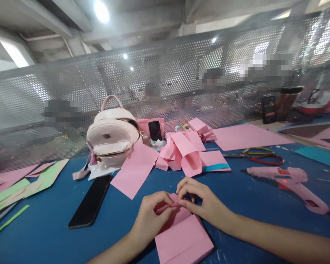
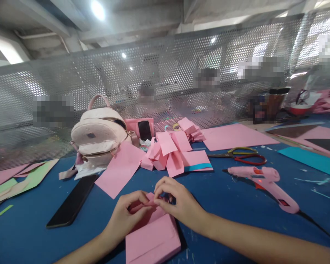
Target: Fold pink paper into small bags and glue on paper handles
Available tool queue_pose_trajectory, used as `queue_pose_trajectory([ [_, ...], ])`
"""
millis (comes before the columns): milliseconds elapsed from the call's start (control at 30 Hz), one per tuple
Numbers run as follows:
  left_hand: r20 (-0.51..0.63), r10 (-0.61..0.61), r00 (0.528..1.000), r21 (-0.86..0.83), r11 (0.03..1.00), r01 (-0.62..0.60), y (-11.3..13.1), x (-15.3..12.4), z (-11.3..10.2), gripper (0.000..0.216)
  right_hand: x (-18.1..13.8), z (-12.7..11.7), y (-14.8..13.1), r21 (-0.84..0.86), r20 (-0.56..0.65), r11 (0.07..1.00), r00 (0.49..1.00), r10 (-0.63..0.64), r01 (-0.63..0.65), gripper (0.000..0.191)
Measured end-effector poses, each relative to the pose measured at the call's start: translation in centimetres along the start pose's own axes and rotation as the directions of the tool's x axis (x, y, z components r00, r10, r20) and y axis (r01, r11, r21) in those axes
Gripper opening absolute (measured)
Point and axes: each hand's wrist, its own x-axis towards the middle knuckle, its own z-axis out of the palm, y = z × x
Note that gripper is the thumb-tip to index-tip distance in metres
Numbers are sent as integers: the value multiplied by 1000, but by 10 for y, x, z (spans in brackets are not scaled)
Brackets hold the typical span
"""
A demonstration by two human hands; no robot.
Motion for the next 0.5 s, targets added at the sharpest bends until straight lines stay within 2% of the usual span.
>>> queue_pose_trajectory([
  [133,-54,3,999,-34,999,-5,2,-1,-2,11,2,-1,1,47,-3,991,993,122,-122,8],
  [267,-89,23,996,20,1000,-21,2,0,-5,4,5,-2,3,93,-42,979,982,187,-182,10],
  [300,-88,41,995,33,999,-38,2,1,-5,11,6,-2,4,102,-46,977,981,190,-185,11],
  [400,2,102,995,71,992,-102,4,4,-7,25,6,-2,7,112,-47,978,982,182,-176,10],
  [500,67,146,987,138,978,-154,8,7,-9,14,5,-1,7,103,-44,978,981,187,-182,10],
])
